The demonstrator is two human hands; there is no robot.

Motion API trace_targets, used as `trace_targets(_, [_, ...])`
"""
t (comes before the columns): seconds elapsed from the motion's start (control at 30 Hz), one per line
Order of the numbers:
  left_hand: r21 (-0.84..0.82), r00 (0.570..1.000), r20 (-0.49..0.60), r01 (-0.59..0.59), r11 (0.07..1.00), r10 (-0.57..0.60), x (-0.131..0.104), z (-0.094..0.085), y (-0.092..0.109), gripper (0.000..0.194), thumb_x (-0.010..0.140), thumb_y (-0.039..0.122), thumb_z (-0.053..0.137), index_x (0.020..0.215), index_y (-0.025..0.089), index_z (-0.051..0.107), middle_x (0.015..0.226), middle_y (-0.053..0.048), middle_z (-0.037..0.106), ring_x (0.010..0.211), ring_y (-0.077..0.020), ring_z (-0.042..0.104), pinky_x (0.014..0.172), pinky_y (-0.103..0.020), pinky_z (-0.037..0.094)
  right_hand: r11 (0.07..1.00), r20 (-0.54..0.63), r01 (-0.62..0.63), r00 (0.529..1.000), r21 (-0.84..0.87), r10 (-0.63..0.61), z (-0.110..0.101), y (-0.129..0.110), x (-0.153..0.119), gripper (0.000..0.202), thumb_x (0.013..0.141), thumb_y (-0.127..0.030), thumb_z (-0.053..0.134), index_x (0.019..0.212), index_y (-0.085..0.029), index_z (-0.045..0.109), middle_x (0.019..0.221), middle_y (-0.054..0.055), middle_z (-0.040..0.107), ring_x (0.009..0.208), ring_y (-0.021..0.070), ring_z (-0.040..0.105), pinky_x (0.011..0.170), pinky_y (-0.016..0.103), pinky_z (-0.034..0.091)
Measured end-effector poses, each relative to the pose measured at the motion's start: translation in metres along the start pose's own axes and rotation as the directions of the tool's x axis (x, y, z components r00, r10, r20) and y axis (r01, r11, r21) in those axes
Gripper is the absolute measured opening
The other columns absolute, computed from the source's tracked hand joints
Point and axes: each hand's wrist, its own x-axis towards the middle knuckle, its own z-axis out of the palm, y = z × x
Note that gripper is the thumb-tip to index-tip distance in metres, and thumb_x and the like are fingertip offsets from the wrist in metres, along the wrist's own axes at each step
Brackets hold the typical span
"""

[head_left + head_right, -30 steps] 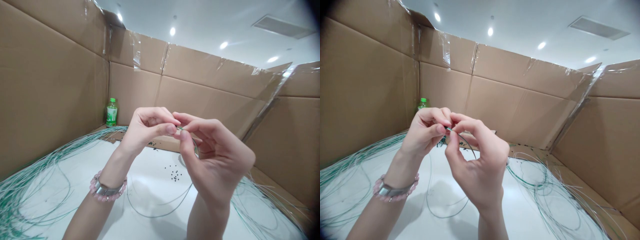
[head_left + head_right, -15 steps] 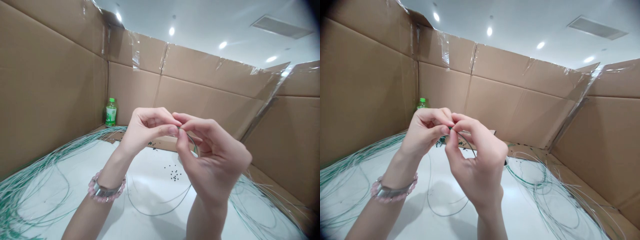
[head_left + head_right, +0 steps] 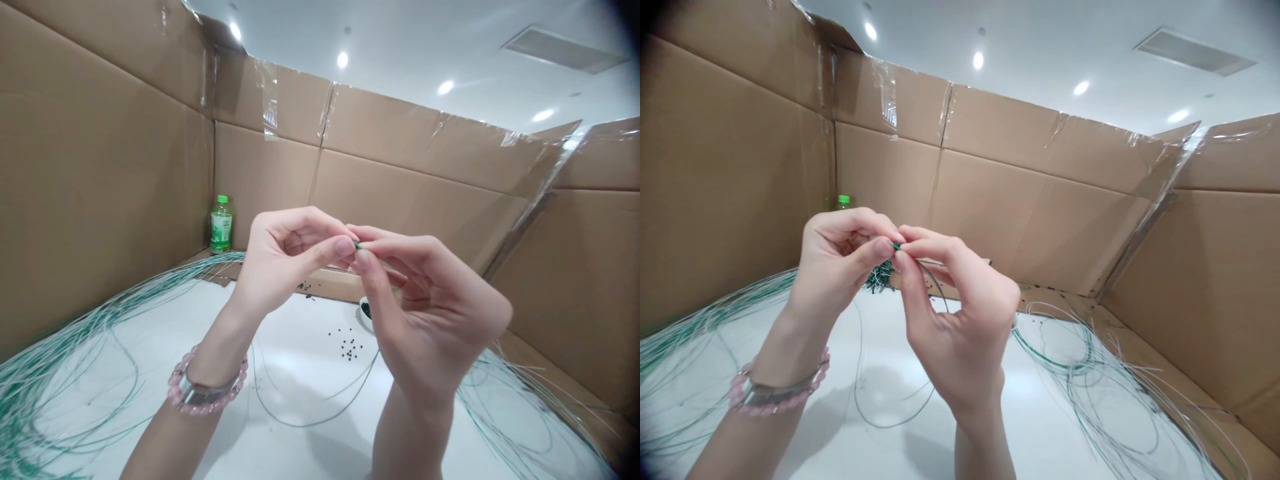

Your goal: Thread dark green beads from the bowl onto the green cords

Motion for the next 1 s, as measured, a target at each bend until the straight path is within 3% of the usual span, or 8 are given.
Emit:
trace_targets(0.23, [0.076,0.996,-0.054,-0.062,0.995,0.066,-0.0013,0.0031,0.0020,0.012,0.076,0.029,0.067,0.072,0.018,0.066,0.064,0.001,0.068,0.054,-0.0094,0.064,0.049,-0.018,0.054,1.000,-0.054,-0.006,0.998,0.007,0.007,0.0007,-0.0032,0.0003,0.019,0.075,-0.007,0.064,0.086,-0.022,0.065,0.081,-0.001,0.069,0.076,0.0146,0.067,0.064,0.029,0.060])
trace_targets(0.47, [0.164,0.984,-0.121,-0.108,0.981,0.129,-0.0010,0.0028,0.0028,0.011,0.075,0.029,0.068,0.074,0.018,0.066,0.065,0.001,0.068,0.054,-0.0094,0.064,0.049,-0.017,0.054,0.987,-0.074,0.030,0.996,-0.157,-0.042,-0.0006,-0.0065,0.0021,0.018,0.076,-0.009,0.063,0.078,-0.027,0.064,0.070,-0.002,0.062,0.062,0.0135,0.060,0.054,0.027,0.053])
trace_targets(1.0, [0.119,0.990,-0.022,-0.137,0.983,0.141,-0.0019,0.0010,0.0060,0.004,0.074,0.024,0.069,0.075,0.021,0.070,0.069,0.001,0.070,0.060,-0.0109,0.066,0.055,-0.020,0.055,0.984,-0.016,0.021,1.000,-0.174,-0.024,-0.0041,-0.0035,0.0014,0.018,0.077,-0.008,0.062,0.079,-0.025,0.067,0.075,-0.001,0.061,0.065,0.0119,0.059,0.055,0.026,0.052])
